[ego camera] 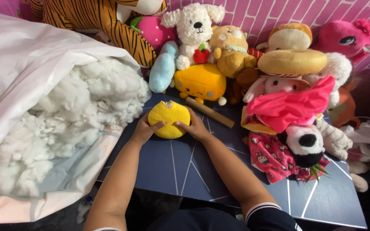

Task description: Stuffing a small yellow plush toy with polyester fiberfill using hands and a wooden stick.

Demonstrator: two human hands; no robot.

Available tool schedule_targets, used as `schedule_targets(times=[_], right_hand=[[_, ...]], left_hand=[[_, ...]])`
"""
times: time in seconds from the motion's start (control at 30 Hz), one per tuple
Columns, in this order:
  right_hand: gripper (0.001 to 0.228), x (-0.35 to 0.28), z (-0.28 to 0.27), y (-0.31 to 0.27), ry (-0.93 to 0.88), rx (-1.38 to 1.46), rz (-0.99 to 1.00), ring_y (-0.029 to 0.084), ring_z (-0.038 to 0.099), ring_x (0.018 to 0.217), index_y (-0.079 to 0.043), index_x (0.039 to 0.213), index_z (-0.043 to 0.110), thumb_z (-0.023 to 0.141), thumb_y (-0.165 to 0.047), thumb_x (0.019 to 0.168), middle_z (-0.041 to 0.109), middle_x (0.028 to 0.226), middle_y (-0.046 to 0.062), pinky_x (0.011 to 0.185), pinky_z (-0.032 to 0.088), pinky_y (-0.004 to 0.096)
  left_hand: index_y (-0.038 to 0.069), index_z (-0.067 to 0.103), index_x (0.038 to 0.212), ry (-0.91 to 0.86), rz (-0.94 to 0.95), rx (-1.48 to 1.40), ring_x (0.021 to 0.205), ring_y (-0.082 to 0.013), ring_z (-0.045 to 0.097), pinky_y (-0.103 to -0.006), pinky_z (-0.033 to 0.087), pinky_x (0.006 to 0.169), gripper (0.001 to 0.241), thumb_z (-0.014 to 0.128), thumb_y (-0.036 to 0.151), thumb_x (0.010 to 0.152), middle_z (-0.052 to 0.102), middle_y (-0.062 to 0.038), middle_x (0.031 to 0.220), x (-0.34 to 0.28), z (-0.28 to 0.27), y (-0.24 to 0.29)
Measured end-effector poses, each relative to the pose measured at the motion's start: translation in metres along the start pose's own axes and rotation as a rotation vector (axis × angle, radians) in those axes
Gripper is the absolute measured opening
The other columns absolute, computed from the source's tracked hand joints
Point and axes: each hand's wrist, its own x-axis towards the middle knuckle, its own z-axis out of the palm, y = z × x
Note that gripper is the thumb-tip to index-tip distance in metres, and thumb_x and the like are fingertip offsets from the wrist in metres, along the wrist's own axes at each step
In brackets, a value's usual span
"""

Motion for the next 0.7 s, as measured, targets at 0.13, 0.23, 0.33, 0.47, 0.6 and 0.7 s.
schedule_targets(times=[0.13,0.23,0.33,0.47,0.6,0.7], right_hand=[[0.084,0.001,-0.002,0.001,0.007,0.02,-0.006,0.047,0.069,0.105,-0.02,0.153,0.043,0.079,-0.053,0.085,0.071,0.106,0.027,0.086,0.053,0.055],[0.083,0.003,-0.001,0.004,0.002,0.008,-0.012,0.047,0.068,0.105,-0.019,0.153,0.043,0.079,-0.053,0.086,0.07,0.106,0.028,0.086,0.053,0.055],[0.083,0.005,0.0,0.009,-0.007,0.02,-0.018,0.045,0.069,0.104,-0.02,0.153,0.044,0.079,-0.055,0.086,0.071,0.105,0.025,0.086,0.054,0.053],[0.083,0.002,-0.001,0.009,0.001,0.025,-0.034,0.045,0.069,0.104,-0.019,0.153,0.044,0.079,-0.054,0.086,0.071,0.105,0.027,0.085,0.054,0.054],[0.084,0.0,0.0,0.003,0.002,0.027,-0.036,0.045,0.07,0.102,-0.017,0.153,0.043,0.079,-0.054,0.087,0.07,0.104,0.027,0.084,0.054,0.054],[0.083,-0.001,0.0,0.003,0.0,0.022,-0.035,0.045,0.07,0.102,-0.016,0.153,0.043,0.079,-0.051,0.087,0.07,0.103,0.027,0.083,0.054,0.054]], left_hand=[[0.009,0.056,0.141,-0.007,-0.01,-0.005,0.123,-0.0284,0.059,-0.0477,0.051,0.099,0.079,0.094,0.036,0.077,0.064,-0.014,0.124,0.003,-0.002,-0.001],[0.011,0.058,0.14,0.005,0.004,-0.002,0.124,-0.0289,0.059,-0.0487,0.052,0.098,0.077,0.094,0.038,0.077,0.064,-0.013,0.124,0.001,-0.001,-0.001],[0.011,0.058,0.14,0.011,0.013,0.006,0.123,-0.0288,0.06,-0.0483,0.052,0.098,0.076,0.093,0.037,0.078,0.064,-0.013,0.124,-0.003,0.0,0.001],[0.011,0.058,0.141,0.006,0.019,0.009,0.123,-0.0296,0.06,-0.0492,0.052,0.098,0.076,0.093,0.035,0.078,0.064,-0.013,0.124,-0.002,-0.001,-0.002],[0.011,0.058,0.14,-0.002,0.009,0.018,0.121,-0.0269,0.06,-0.0473,0.052,0.097,0.077,0.095,0.035,0.076,0.064,-0.012,0.122,-0.001,-0.002,0.002],[0.012,0.058,0.14,-0.006,-0.004,0.021,0.122,-0.0275,0.06,-0.0472,0.052,0.097,0.076,0.094,0.035,0.077,0.064,-0.012,0.122,-0.007,0.002,0.012]])
